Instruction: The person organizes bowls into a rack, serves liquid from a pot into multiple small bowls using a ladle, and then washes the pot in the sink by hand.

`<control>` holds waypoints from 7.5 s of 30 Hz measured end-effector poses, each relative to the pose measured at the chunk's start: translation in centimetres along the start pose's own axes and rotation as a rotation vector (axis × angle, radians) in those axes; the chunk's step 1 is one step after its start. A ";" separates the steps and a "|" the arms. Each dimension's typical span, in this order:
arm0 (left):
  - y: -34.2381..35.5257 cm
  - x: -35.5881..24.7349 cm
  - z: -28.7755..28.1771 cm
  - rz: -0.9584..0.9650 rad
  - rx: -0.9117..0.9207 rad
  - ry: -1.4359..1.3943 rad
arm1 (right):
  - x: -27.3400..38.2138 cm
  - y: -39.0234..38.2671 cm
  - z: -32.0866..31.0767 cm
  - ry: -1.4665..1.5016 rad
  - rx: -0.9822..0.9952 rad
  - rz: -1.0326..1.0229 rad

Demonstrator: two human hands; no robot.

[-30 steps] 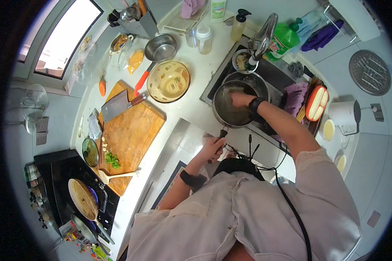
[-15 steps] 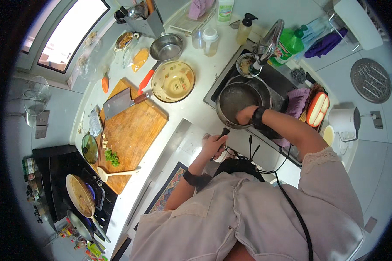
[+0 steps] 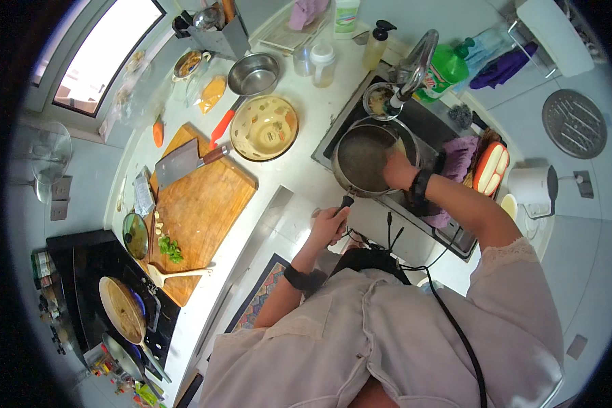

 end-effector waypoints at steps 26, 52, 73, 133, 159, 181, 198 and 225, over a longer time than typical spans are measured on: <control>10.0 -7.3 17.7 0.699 0.177 2.121 | -0.2 -9.4 18.3 1.564 -0.929 1.016; 0.4 -4.3 2.3 0.073 0.005 0.462 | -16.6 -5.0 14.3 1.356 -1.126 0.900; 2.9 -6.7 1.0 0.069 -0.002 0.238 | -18.6 -0.1 3.9 1.076 -0.894 0.507; 4.6 -6.9 2.7 0.130 -0.185 0.606 | -7.7 -2.8 -0.4 0.813 -1.043 0.148; 2.0 -3.3 2.6 0.353 -0.163 0.733 | -1.9 3.3 2.3 0.541 -0.231 0.150; 2.6 -2.7 2.1 0.053 0.024 0.554 | -4.1 4.0 -2.5 1.859 -0.836 -0.166; 0.9 -2.6 -0.4 0.055 -0.013 0.136 | 1.8 5.2 0.8 0.825 -0.190 -0.055; 2.8 -2.3 -1.6 -0.113 0.140 0.182 | -0.2 7.5 -4.8 0.080 -0.522 -0.222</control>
Point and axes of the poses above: each hand's wrist, its own y-axis towards the middle knuckle, its own z-axis out of the palm, x = y × z, the point moved 6 cm from there along y, towards the middle knuckle, and after that the axes turned 9 degrees about -y, right-handed, at the moved point
